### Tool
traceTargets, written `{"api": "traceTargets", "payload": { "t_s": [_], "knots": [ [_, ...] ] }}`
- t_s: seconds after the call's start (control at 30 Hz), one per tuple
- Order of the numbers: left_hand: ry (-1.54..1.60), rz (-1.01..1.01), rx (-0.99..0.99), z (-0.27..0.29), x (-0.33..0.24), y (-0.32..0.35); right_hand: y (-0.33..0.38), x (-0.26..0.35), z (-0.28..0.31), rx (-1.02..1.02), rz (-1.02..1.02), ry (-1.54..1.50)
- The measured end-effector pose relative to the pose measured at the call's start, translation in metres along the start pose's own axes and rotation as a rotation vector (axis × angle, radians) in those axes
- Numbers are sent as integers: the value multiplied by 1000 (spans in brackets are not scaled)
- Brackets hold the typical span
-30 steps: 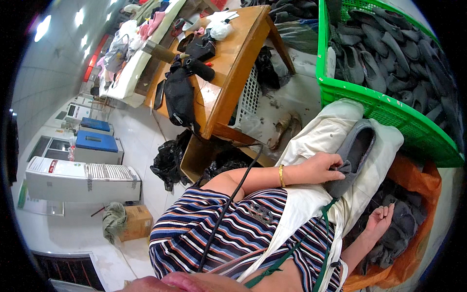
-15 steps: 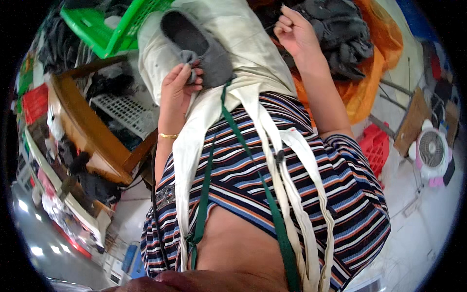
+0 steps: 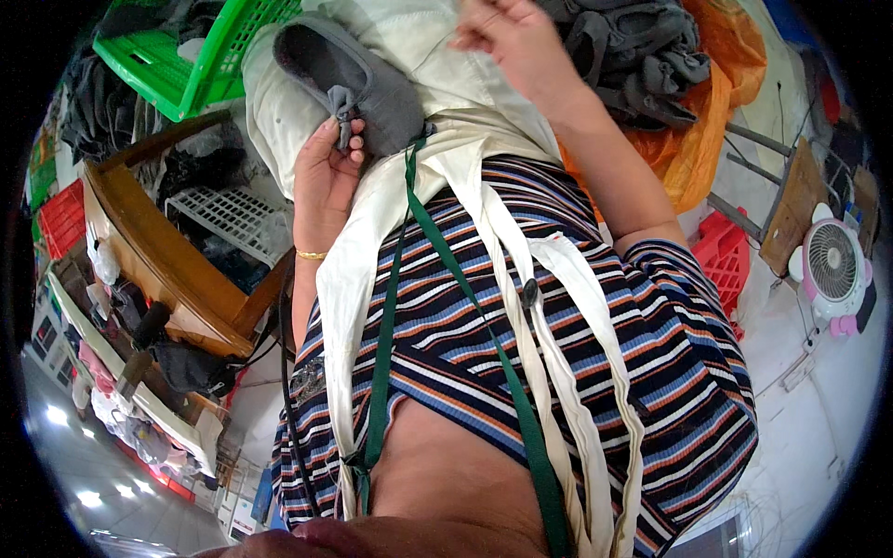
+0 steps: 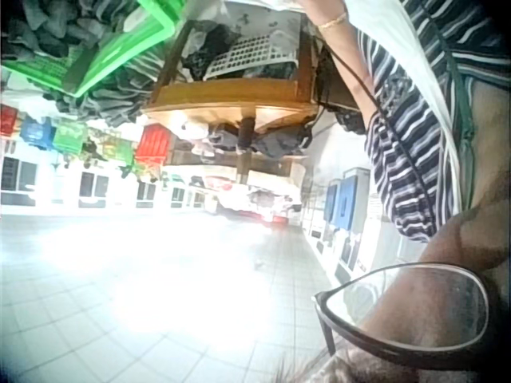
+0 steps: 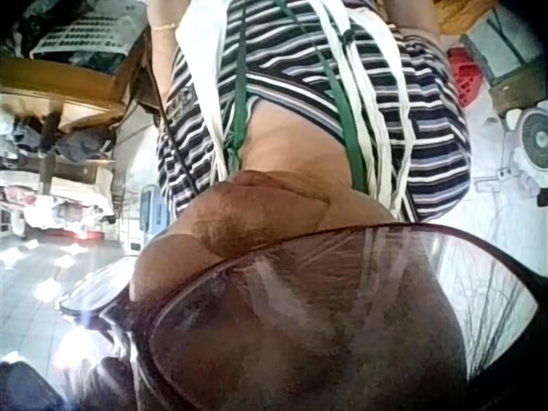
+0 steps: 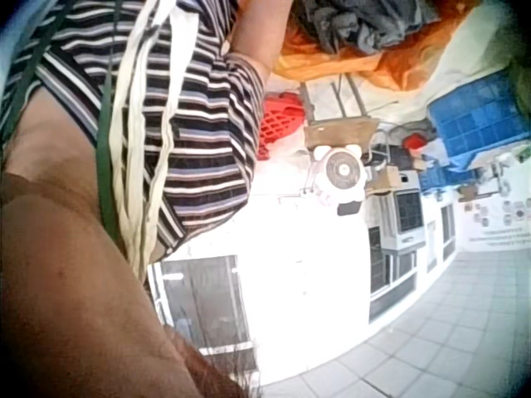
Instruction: The person sits and sews the edges of grey fabric slippers using a needle and thread. They pick up slippers from a green basket, stitch the seams, and place the finished items into an orange bag.
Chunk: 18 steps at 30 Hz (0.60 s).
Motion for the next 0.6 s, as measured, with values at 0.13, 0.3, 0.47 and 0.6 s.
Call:
{"api": "traceTargets", "payload": {
  "t_s": [0.13,0.3,0.47,0.6],
  "knots": [
    [144,73,45,3,5,-5,24,-5,-47,400,-278,378],
    [201,106,38,1,9,-3,26,-14,-83,676,196,746],
    [176,110,67,-2,10,-3,13,-27,-85,576,329,903],
    [208,107,68,-6,11,2,22,-13,-82,607,182,938]
  ]
}}
Point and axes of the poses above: each hand's wrist, its own y-axis away from the middle knuckle, its own z-axis out of the back of the hand, x = y × z, the point moved 2 cm from there along -y, towards the middle knuckle, and after that the axes turned 3 degrees about z, right-handed, at the moved point
